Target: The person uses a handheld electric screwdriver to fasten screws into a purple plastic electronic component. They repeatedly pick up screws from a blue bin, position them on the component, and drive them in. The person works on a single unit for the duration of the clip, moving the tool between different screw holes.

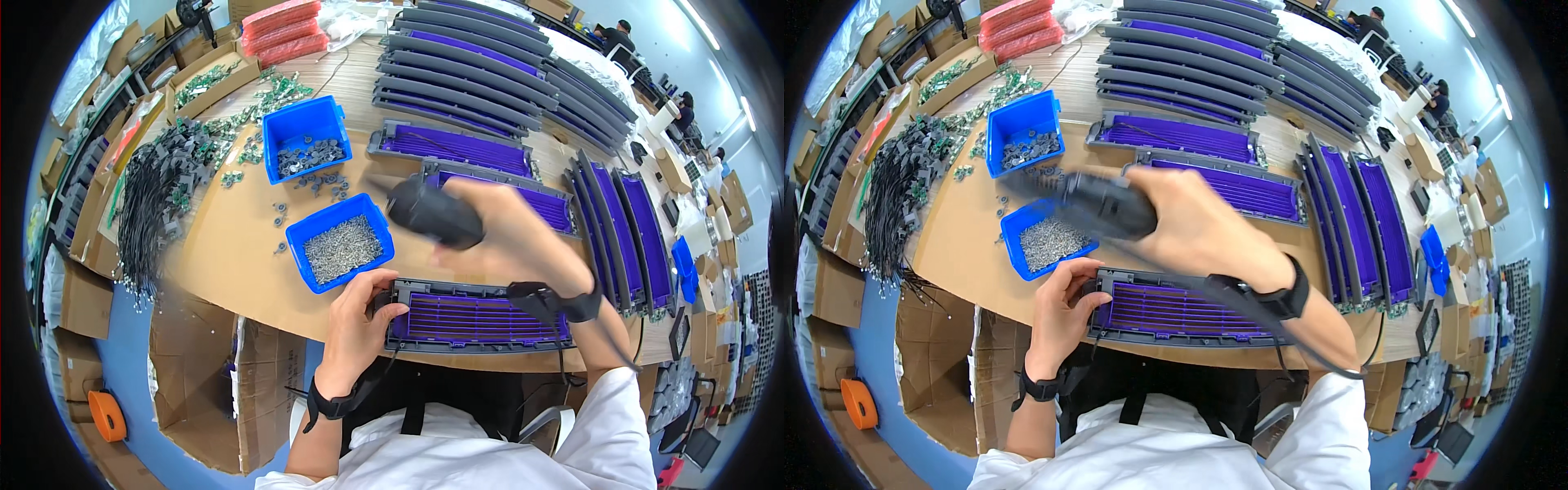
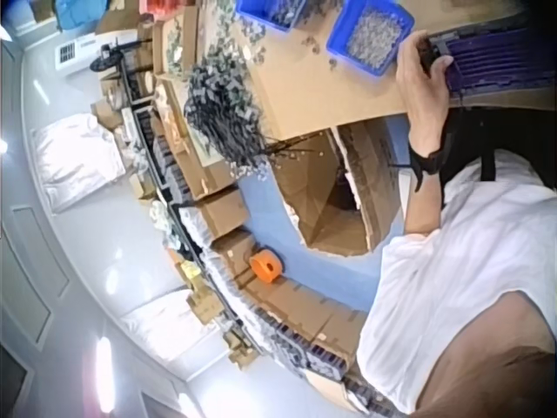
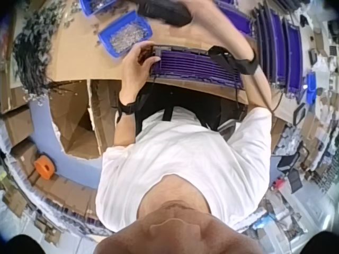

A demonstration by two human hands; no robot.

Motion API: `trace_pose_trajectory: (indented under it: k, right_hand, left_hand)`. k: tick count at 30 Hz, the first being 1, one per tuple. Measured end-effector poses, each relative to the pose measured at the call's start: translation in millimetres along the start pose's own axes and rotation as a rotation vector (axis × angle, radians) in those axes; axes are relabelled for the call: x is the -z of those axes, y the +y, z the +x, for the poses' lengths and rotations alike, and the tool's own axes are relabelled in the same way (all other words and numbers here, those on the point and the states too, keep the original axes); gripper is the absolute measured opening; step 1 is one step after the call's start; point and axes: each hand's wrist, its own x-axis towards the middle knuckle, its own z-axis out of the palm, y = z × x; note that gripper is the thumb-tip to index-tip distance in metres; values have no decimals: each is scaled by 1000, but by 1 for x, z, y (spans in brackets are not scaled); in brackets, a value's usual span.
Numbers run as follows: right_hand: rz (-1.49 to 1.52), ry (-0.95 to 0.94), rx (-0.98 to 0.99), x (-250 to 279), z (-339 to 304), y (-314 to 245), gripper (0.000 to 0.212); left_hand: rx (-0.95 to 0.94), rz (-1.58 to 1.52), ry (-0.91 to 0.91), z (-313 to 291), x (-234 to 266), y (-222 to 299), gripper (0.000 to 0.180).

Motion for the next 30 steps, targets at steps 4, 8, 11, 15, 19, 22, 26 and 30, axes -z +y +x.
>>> trace_pose_trajectory:
  k: [4, 8, 11, 15, 19, 22, 26, 30]
  right_hand:
    - [-51, -175, 44, -22, 2, 23, 40]
    - [9, -293, 36, -32, 7, 23, 33]
    - [28, -325, 24, -37, 10, 22, 32]
    - [33, -289, 75, -42, 10, 31, 34]
    - [17, -297, 43, -43, 9, 30, 32]
    - [13, -298, 56, -43, 9, 28, 32]
    - [34, -292, 68, -42, 9, 32, 32]
    - [43, -285, 84, -40, 9, 28, 33]
  left_hand:
    - [58, -6, -4, -1, -1, 4, 38]
    - [109, 74, -22, -3, 2, 5, 33]
    - [-32, 83, 18, -3, -1, 2, 28]
    - [-86, 97, 31, -5, -2, -4, 25]
    - [-9, 162, 26, -5, -1, 1, 25]
    - [-36, 147, 41, -4, -2, -1, 26]
    - [-29, 154, 28, -5, -1, -1, 24]
    - [-19, 91, 28, -5, -1, -7, 23]
